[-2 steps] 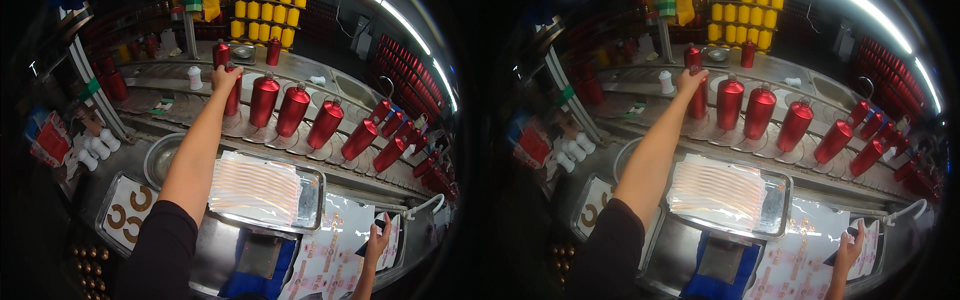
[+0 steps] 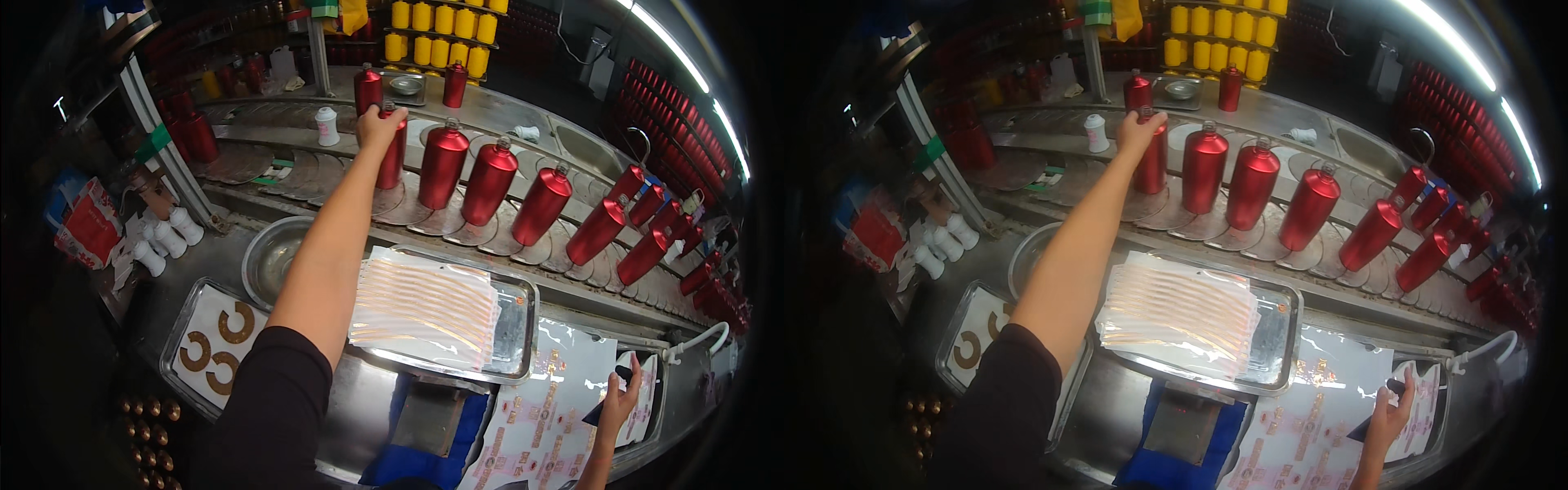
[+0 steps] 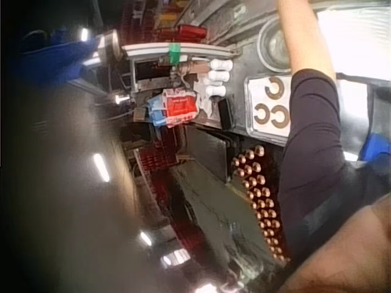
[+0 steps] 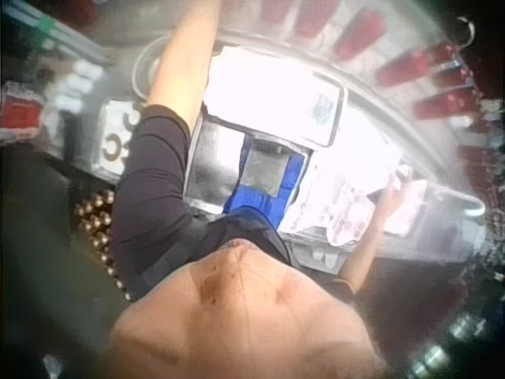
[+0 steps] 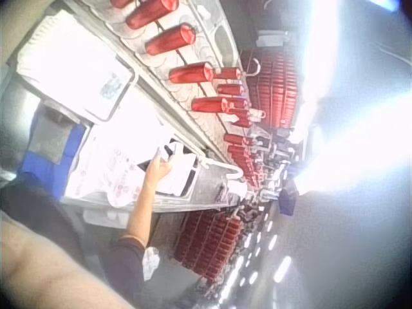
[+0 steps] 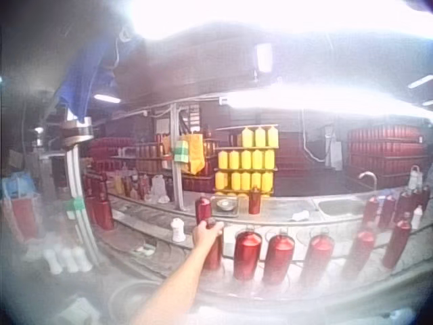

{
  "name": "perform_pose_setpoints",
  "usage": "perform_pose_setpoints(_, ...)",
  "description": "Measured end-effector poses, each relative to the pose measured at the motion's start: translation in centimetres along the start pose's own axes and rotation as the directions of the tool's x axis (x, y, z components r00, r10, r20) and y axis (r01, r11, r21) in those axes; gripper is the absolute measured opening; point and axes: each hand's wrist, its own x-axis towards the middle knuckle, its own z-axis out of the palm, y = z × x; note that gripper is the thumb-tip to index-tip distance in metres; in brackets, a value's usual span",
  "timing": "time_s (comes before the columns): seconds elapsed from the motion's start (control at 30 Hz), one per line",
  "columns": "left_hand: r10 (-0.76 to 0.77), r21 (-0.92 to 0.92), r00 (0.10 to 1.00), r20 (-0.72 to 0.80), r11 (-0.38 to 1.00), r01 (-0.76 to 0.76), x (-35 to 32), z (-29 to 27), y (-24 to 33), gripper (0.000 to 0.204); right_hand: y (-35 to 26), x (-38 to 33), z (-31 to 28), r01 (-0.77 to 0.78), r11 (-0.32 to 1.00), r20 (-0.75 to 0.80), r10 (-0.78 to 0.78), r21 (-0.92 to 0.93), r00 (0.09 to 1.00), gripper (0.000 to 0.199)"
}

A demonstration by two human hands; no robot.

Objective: The person applies gold crescent-shaped stickers and rectangular paper labels to red cylindrical bottles. They wipe the bottle surface, peel and position the stickers, smooth them with a tool, and place the finished bottle on a rack.

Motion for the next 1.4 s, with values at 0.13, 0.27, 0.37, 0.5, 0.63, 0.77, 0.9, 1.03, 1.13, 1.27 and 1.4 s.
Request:
perform_pose_setpoints(0.13,0.144,0.165,0.976,-0.161,0.979,-0.117,-1.6,3.2,0.3,0.047,1.8,-0.9,-0.5,-0.051,0.998,0.04,0.049,0.035,0.998,0.055)
perform_pose_setpoints(0.27,0.089,0.175,0.978,-0.188,0.983,-0.056,-3.7,5.0,2.6,0.042,3.5,-1.5,-0.5,-0.026,0.995,0.076,0.033,-0.1,0.997,0.048)
perform_pose_setpoints(0.37,0.006,0.131,0.99,-0.14,0.991,0.013,-4.9,5.6,4.3,0.041,3.9,-2.4,-0.6,-0.042,0.995,0.085,0.05,-0.086,0.995,0.048)
perform_pose_setpoints(0.5,0.006,0.108,1.0,0.012,0.994,-0.007,-5.7,5.9,5.2,0.067,3.3,-3.4,-0.9,-0.099,0.992,0.121,0.107,-0.075,0.987,0.048)
perform_pose_setpoints(0.63,0.062,0.03,0.998,0.02,0.998,-0.063,-6.1,4.8,4.3,0.087,2.3,-3.8,-1.4,-0.071,0.99,0.133,0.087,-0.118,0.987,0.048)
perform_pose_setpoints(0.77,0.208,0.017,0.959,-0.193,0.978,-0.209,-5.2,-0.3,0.8,0.059,2.0,-4.3,-1.9,-0.09,0.993,0.133,0.1,-0.074,0.986,0.047)
perform_pose_setpoints(0.9,0.199,0.197,0.89,-0.41,0.972,-0.126,-2.9,-8.9,-4.2,0.049,1.9,-5.0,-2.2,-0.063,0.997,0.13,0.067,-0.038,0.989,0.047)
perform_pose_setpoints(1.03,0.08,0.331,0.877,-0.474,0.939,0.094,-1.5,-17.3,-8.6,0.05,0.6,-5.6,-2.3,-0.117,0.993,0.162,0.119,-0.019,0.98,0.047)
perform_pose_setpoints(1.13,0.063,0.349,0.854,-0.516,0.926,0.143,-0.5,-21.4,-10.9,0.051,-1.3,-6.3,-2.5,-0.149,0.984,0.133,0.162,-0.101,0.978,0.046)
perform_pose_setpoints(1.27,0.061,0.345,0.835,-0.547,0.925,0.159,2.3,-23.7,-12.7,0.052,-3.5,-7.6,-2.8,-0.248,0.922,0.084,0.284,-0.296,0.955,0.043)
perform_pose_setpoints(1.4,0.098,0.351,0.853,-0.512,0.931,0.104,5.5,-24.1,-13.3,0.057,-4.6,-8.1,-3.0,-0.293,0.893,0.019,0.318,-0.341,0.948,0.043)
